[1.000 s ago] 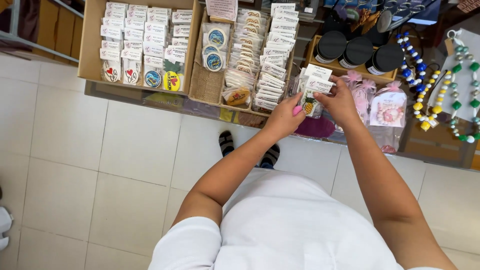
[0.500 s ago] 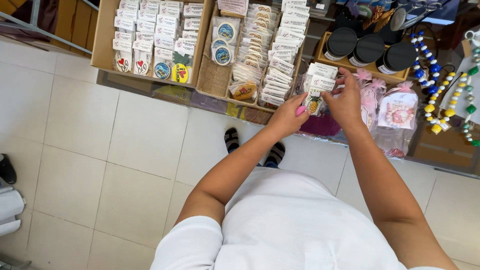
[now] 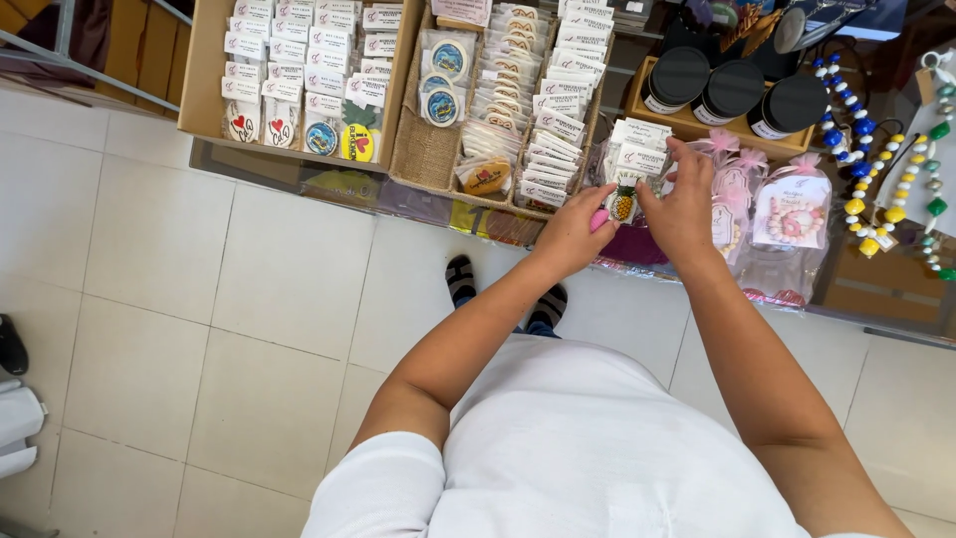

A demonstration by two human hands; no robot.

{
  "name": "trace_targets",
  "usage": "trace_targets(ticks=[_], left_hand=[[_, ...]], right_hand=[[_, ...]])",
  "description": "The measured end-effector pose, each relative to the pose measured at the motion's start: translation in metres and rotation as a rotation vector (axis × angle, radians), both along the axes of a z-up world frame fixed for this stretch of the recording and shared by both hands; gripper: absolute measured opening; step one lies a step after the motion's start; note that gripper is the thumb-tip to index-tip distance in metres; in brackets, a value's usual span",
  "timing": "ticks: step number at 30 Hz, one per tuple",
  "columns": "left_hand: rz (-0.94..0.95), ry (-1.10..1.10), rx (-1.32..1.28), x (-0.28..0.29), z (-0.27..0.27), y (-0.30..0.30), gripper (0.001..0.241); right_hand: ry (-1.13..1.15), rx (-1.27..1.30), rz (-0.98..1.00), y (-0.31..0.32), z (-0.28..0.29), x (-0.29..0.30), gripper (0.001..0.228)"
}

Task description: Sorting and wiping small packaged merchandise on a retail display shelf.

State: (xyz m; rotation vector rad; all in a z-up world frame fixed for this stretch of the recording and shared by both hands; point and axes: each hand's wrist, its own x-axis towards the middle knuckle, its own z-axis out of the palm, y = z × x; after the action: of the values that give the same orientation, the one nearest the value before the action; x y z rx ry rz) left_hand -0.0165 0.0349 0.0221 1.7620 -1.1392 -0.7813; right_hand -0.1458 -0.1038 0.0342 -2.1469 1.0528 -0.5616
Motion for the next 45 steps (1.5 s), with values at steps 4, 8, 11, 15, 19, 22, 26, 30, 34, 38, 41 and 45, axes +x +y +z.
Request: trace_targets(ticks=[4, 8, 11, 15, 19, 22, 26, 30, 34, 38, 41, 45], left_hand=[[0.017, 0.043, -0.010, 0.002, 0.019, 0.005, 0.056], [0.030, 0.005, -0.073, 0.009, 0.020, 0.010, 0.049], [0.076, 0.010, -0.115, 0.022, 0.031, 0.017, 0.046], [0.166, 0.122, -0.100, 0.043, 0.059, 0.028, 0.042], [0.231, 0.090, -0.190, 0.064, 0.063, 0.041, 0.040], [0.273, 0.109, -0.220, 0.079, 0.078, 0.054, 0.040], [0.335, 0.144, -0.203, 0.099, 0.083, 0.069, 0.039], [0.358, 0.116, -0.244, 0.119, 0.085, 0.085, 0.039], [0.371, 0.167, -0.234, 0.146, 0.083, 0.098, 0.038], [0.482, 0.212, -0.173, 0.181, 0.072, 0.105, 0.038], [0.498, 0.248, -0.143, 0.205, 0.067, 0.109, 0.038], [0.475, 0.265, -0.119, 0.229, 0.064, 0.112, 0.038]], right_hand=[[-0.055, -0.110, 0.050, 0.006, 0.003, 0.001, 0.069], [-0.063, -0.128, 0.064, 0.011, 0.011, 0.008, 0.062], [-0.095, -0.143, 0.101, 0.016, 0.020, 0.016, 0.056], [-0.112, -0.110, 0.137, 0.028, 0.036, 0.037, 0.050], [-0.137, -0.082, 0.194, 0.042, 0.051, 0.065, 0.045], [-0.175, -0.086, 0.258, 0.051, 0.062, 0.090, 0.041], [-0.193, -0.087, 0.348, 0.066, 0.082, 0.121, 0.039], [-0.165, -0.228, 0.421, 0.068, 0.079, 0.147, 0.032], [-0.116, -0.274, 0.454, 0.072, 0.082, 0.178, 0.026], [0.025, -0.279, 0.452, 0.074, 0.079, 0.213, 0.024], [0.118, -0.337, 0.436, 0.063, 0.061, 0.240, 0.025], [0.248, -0.445, 0.393, 0.049, 0.045, 0.277, 0.027]])
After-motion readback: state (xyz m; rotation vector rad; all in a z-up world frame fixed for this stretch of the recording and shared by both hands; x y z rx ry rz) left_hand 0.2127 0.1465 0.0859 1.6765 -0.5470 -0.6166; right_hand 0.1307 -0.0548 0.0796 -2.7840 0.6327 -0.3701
